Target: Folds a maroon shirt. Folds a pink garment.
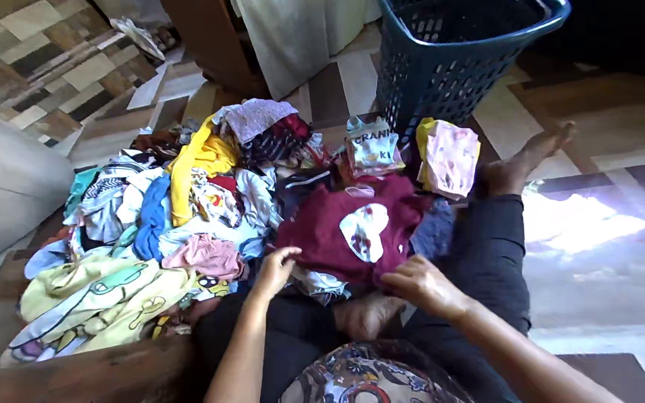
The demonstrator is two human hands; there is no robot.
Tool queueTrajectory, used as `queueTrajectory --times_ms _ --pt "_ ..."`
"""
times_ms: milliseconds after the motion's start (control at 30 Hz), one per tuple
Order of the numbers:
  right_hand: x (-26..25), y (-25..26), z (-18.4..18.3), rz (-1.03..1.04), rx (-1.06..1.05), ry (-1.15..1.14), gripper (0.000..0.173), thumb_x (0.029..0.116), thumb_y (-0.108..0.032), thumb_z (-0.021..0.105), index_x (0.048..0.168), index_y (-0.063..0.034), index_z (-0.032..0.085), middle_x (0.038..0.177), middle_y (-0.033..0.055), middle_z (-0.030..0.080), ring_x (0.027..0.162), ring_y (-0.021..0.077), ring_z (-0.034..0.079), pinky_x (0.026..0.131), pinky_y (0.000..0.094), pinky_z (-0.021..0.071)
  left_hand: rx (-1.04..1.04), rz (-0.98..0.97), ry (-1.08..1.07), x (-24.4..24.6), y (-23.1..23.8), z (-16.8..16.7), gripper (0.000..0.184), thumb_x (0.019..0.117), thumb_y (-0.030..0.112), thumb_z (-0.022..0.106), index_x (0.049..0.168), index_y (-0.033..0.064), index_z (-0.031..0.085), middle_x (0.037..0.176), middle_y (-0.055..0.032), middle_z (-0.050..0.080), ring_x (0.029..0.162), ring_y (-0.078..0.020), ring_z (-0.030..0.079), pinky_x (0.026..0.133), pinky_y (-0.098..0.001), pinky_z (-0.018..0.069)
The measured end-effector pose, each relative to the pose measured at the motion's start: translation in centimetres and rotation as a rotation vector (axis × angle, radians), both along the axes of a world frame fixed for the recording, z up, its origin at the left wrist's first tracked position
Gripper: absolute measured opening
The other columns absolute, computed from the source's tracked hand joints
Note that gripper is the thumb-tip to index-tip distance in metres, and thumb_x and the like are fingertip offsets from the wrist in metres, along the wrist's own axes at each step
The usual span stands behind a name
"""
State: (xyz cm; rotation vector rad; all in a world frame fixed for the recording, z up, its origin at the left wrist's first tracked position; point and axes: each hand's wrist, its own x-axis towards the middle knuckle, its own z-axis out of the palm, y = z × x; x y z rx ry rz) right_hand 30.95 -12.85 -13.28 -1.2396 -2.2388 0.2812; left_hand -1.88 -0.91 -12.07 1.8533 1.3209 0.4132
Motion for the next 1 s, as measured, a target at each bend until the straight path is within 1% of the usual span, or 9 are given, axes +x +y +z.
queueTrajectory --times_ms 100,200,300,367,567,633,700,867,1000 --pt "-1.0 -1.9 -4.3 0.012 -0.294 -0.048 0.01 0.0926 -0.005 0.067 0.096 -0.0022 0.076 0.086 0.0188 0.073 0.088 0.0401 0.072 0.086 0.0634 0.0527 -0.125 -0.047 0.211 -0.3 -1.1 -3.5 0.036 0.0994 0.002 0.052 0.134 -0.0003 0.063 0.134 -0.0187 0.064 0.129 -0.0304 0.059 0.114 -0.0487 0.042" --pt "-2.0 -2.2 -4.1 0.042 -0.57 -0.089 0.016 0.0955 -0.006 0.063 0.103 0.0006 0.076 0.096 0.0225 0.073 0.101 0.0434 0.069 0.1 0.0648 0.0443 -0.203 -0.112 0.323 -0.2 -0.8 -2.5 0.039 0.1003 0.004 0.051 0.138 0.0014 0.061 0.139 -0.0188 0.061 0.134 -0.0324 0.055 0.115 -0.051 0.0387" --pt "-1.9 -0.8 -2.8 0.097 -0.799 -0.11 0.03 0.0995 -0.025 0.064 0.109 0.0021 0.074 0.106 0.0239 0.072 0.111 0.0434 0.065 0.107 0.065 0.037 -0.239 -0.122 0.313 -0.3 -0.5 -1.4 0.038 0.0994 0.001 0.049 0.135 -0.0008 0.061 0.138 -0.0199 0.062 0.132 -0.0312 0.056 0.114 -0.0473 0.0407" --pt "-1.1 0.5 -1.7 0.046 -0.893 -0.034 0.042 0.1008 -0.034 0.064 0.114 0.0056 0.072 0.113 0.0262 0.071 0.114 0.0428 0.065 0.107 0.0616 0.0415 -0.234 -0.102 0.274 -0.5 -0.6 -1.4 0.036 0.0991 0.0 0.05 0.132 -0.0019 0.063 0.135 -0.0204 0.063 0.13 -0.0302 0.058 0.113 -0.0452 0.0425" --pt "3.3 5.7 -2.5 -0.71 -0.768 0.319 0.05 0.1046 -0.025 0.059 0.139 0.0102 0.05 0.136 0.0338 0.054 0.122 0.0457 0.058 0.105 0.0575 0.0465 -0.218 -0.068 0.28 -0.9 -0.2 -0.6 0.029 0.0995 0.003 0.054 0.124 -0.0016 0.068 0.131 -0.0206 0.065 0.125 -0.0307 0.06 0.109 -0.047 0.0443" --pt "4.3 7.1 -3.7 -0.87 -0.795 0.511 0.064 0.1027 -0.029 0.063 0.149 0.0077 0.039 0.145 0.034 0.047 0.13 0.0465 0.052 0.108 0.0593 0.0432 -0.2 -0.073 0.309 -0.7 0.8 0.0 0.028 0.0981 0.004 0.056 0.123 -0.0019 0.068 0.133 -0.0229 0.061 0.129 -0.0336 0.056 0.111 -0.0489 0.0417" --pt "4.3 7.8 -4.3 -0.94 -0.883 0.699 0.072 0.1021 -0.034 0.064 0.154 0.003 0.031 0.143 0.0327 0.049 0.128 0.0443 0.055 0.105 0.0587 0.046 -0.145 -0.033 0.296 -0.1 2.4 0.4 0.03 0.0989 0.006 0.056 0.125 -0.0028 0.066 0.138 -0.0242 0.057 0.132 -0.0355 0.053 0.112 -0.0509 0.0404" --pt "3.4 8.9 -5.0 -0.977 -0.907 0.773 0.055 0.0959 -0.022 0.073 0.139 0.004 0.052 0.13 0.0306 0.059 0.121 0.0416 0.058 0.102 0.0588 0.0462 0.001 0.038 0.206 3.8 7.5 -0.5 0.033 0.1052 0.011 0.052 0.134 -0.0034 0.061 0.138 -0.0251 0.058 0.129 -0.0369 0.056 0.111 -0.0521 0.0429" --pt "2.7 8.9 -4.0 -0.993 -0.786 0.602 0.049 0.092 -0.017 0.076 0.131 0.0066 0.056 0.121 0.0309 0.063 0.116 0.0437 0.061 0.1 0.0618 0.0466 -0.017 -0.059 0.246 8.1 10.0 -3.4 0.038 0.1084 0.017 0.046 0.139 -0.0019 0.057 0.14 -0.0236 0.059 0.132 -0.0372 0.055 0.113 -0.0546 0.0405"
